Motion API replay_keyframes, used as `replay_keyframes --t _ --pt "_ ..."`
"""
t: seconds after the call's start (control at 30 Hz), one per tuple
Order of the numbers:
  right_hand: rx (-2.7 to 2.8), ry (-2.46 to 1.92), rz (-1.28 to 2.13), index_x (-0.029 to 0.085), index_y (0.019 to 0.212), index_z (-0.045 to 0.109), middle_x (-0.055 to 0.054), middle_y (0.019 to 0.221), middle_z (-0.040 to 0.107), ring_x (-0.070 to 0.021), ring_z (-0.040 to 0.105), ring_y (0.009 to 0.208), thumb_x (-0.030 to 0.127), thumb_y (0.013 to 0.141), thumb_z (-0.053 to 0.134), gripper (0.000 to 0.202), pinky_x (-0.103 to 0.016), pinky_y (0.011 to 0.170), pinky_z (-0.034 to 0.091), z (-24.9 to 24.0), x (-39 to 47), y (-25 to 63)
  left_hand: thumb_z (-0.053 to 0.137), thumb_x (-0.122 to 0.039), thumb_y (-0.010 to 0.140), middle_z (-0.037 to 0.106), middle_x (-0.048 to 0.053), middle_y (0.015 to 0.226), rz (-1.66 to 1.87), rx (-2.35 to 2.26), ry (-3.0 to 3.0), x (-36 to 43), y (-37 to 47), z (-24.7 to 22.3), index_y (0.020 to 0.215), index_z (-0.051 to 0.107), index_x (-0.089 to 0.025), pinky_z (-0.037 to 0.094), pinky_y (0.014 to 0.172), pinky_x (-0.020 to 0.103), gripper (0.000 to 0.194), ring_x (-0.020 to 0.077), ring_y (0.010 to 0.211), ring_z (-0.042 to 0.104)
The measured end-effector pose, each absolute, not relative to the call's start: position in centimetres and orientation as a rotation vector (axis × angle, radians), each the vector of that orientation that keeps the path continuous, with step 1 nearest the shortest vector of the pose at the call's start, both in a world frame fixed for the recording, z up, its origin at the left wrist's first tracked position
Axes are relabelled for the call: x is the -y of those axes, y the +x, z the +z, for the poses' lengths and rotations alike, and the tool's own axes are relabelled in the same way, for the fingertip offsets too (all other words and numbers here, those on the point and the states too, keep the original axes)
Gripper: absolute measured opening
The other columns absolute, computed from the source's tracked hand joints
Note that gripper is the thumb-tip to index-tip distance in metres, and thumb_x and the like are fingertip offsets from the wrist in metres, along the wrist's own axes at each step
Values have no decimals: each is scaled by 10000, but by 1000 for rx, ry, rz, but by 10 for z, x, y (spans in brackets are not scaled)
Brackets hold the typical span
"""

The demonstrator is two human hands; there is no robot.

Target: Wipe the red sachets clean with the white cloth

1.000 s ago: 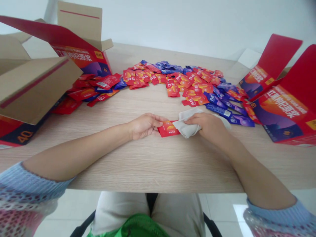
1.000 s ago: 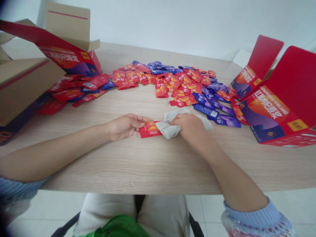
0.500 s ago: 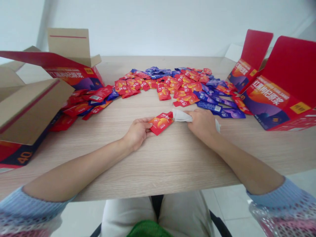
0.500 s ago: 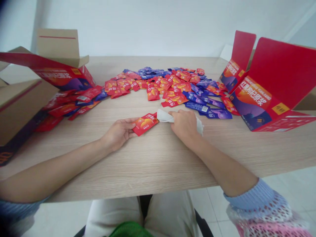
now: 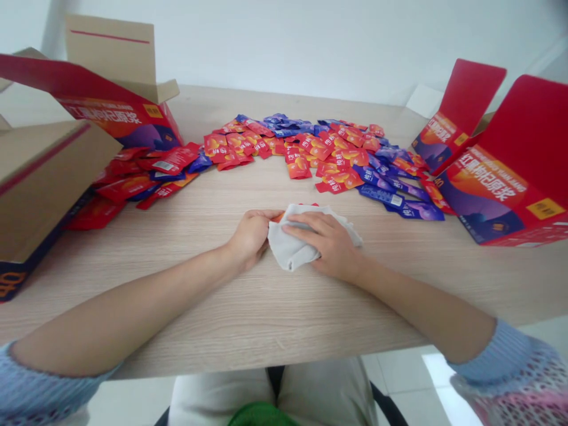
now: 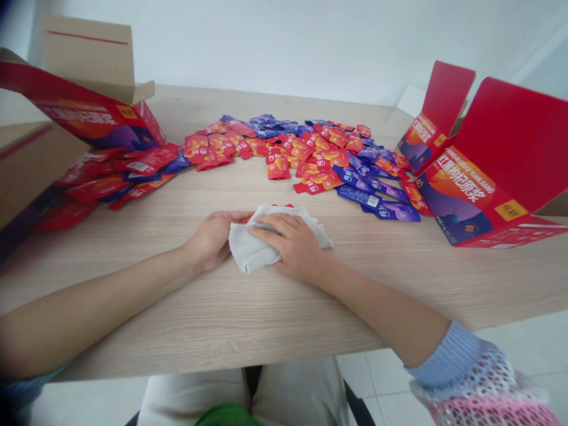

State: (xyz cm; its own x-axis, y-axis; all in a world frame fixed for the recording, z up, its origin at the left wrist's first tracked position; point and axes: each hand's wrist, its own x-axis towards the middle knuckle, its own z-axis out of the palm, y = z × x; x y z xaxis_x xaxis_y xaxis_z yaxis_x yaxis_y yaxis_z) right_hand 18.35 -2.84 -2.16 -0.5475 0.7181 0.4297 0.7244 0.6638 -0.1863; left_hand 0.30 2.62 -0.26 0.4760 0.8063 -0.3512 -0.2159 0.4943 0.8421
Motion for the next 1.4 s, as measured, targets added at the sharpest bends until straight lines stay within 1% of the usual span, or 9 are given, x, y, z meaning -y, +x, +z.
replay_keyframes --t 0.23,0.43,0.67,0.8,0.9,0.97,1.07,1.2,1.4 --pt "2412 -1050 45 300 1218 664 -28 1281 653 -225 564 1171 240 891 594 340 -406 975 431 -22 15 201 512 70 690 745 137 840 671 -848 750 -32 -3 -2 944 753 -43 560 610 227 368 160 643 689" --pt "2388 -1264 -74 295 1140 712 -17 1200 698 -226 605 1077 193 863 595 318 -379 889 434 -12 15 209 467 72 746 746 136 902 628 -923 782 -33 -3 2 977 736 -47 577 659 245 374 166 708 703" --pt "2271 -1510 -108 256 1033 756 -23 1091 740 -225 645 974 93 810 548 346 -351 839 441 -14 3 219 459 64 734 749 141 922 679 -950 812 -29 2 5 907 743 -45 570 664 232 350 161 719 698" --pt "2132 -1798 -221 270 1199 695 -43 1049 750 -238 660 920 61 799 506 489 -342 760 462 -13 4 234 479 42 714 750 143 909 668 -1015 842 -25 2 5 928 739 -50 569 635 241 349 168 690 694" --pt "1956 -1796 -296 247 1319 610 -50 1087 739 -238 651 972 52 786 516 575 -348 804 470 -7 19 233 491 20 677 752 134 882 707 -1086 914 -23 5 2 963 735 -53 549 565 231 383 175 652 687" --pt "1952 -1641 -285 243 1318 609 -36 1144 721 -220 631 1034 68 819 526 535 -344 882 458 -4 32 218 496 8 651 749 113 819 743 -1071 933 -23 6 0 942 739 -56 535 552 224 385 172 627 676" --pt "2206 -1356 -257 280 1302 617 -3 1261 670 -212 583 1124 193 920 539 399 -360 959 424 -3 46 183 502 4 608 726 89 718 712 -941 901 -23 7 -1 875 746 -58 492 520 206 367 152 560 641" --pt "2404 -1248 -299 265 1258 649 22 1266 668 -227 580 1093 151 950 505 358 -391 899 437 -14 42 162 474 31 542 695 63 628 693 -932 820 -27 9 -2 833 753 -67 391 427 185 415 119 448 567" --pt "2328 -1362 -250 283 1265 645 34 1275 661 -227 576 1125 136 928 534 384 -394 935 434 -23 23 184 460 42 673 717 67 678 719 -941 829 -28 13 -3 911 756 -76 482 538 218 399 140 528 628"
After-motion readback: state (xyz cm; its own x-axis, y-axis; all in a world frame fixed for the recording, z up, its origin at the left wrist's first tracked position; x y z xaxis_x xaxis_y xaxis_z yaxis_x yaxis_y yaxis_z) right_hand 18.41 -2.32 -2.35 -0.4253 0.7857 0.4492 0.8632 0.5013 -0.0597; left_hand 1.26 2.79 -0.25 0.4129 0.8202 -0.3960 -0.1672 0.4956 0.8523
